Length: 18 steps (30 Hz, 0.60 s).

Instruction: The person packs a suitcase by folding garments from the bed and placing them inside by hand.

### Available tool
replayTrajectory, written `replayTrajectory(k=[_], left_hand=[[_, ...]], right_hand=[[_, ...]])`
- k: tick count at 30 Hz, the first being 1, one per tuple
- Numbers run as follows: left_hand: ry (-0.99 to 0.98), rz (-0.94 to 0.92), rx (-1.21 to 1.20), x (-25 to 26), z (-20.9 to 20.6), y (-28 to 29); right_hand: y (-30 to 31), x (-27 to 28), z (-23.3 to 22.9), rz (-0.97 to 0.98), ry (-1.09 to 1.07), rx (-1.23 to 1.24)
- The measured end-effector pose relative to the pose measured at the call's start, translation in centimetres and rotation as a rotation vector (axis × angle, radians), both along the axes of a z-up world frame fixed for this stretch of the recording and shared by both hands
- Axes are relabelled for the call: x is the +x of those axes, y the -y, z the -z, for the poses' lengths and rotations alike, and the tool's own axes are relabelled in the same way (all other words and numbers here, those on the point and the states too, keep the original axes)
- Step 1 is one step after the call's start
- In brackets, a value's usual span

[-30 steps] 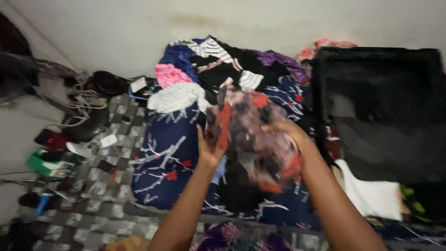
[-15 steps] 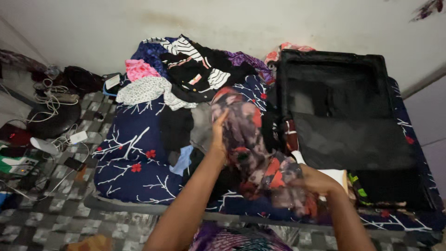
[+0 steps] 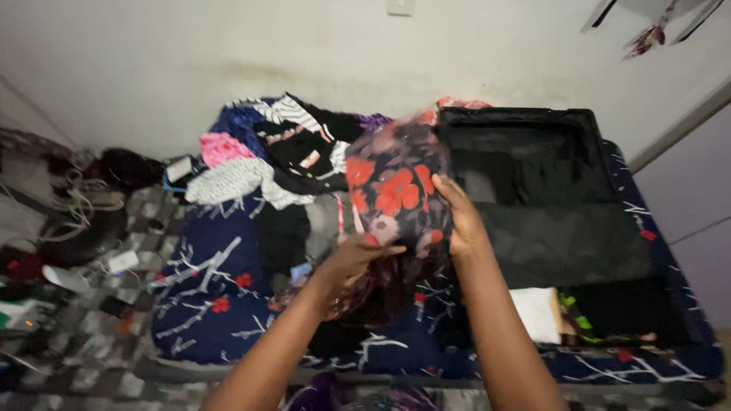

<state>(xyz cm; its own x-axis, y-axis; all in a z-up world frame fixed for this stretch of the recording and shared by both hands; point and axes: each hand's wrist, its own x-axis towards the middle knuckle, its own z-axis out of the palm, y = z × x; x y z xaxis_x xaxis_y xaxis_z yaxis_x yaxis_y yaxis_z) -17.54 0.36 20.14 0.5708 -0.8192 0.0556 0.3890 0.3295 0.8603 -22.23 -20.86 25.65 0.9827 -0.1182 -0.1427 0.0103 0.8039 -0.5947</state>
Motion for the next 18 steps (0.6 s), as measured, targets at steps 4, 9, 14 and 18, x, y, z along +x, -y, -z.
replayTrajectory(k=[4,9,14,18], left_hand=[[-0.027,0.027,0.012,2.8,-4.0,-3.9],[-0.048,-0.013,-0.035,4.8,-6.6,-6.1],[-0.055,-0.283,-0.215,6.7,-6.3,-4.9],[-0.140,-0.352,-0.249,7.8,-6.6,-3.9]], right_hand=[[-2.8,1.4,-2.0,0.121,0.219,-0.095],[-7.0,2.3,-3.5,0.192,0.185,-0.195],[-7.9,2.3,-5.6,0.208,0.224,-0.369],[-6.3,1.8,-6.5,0.226,0.224,-0.438]])
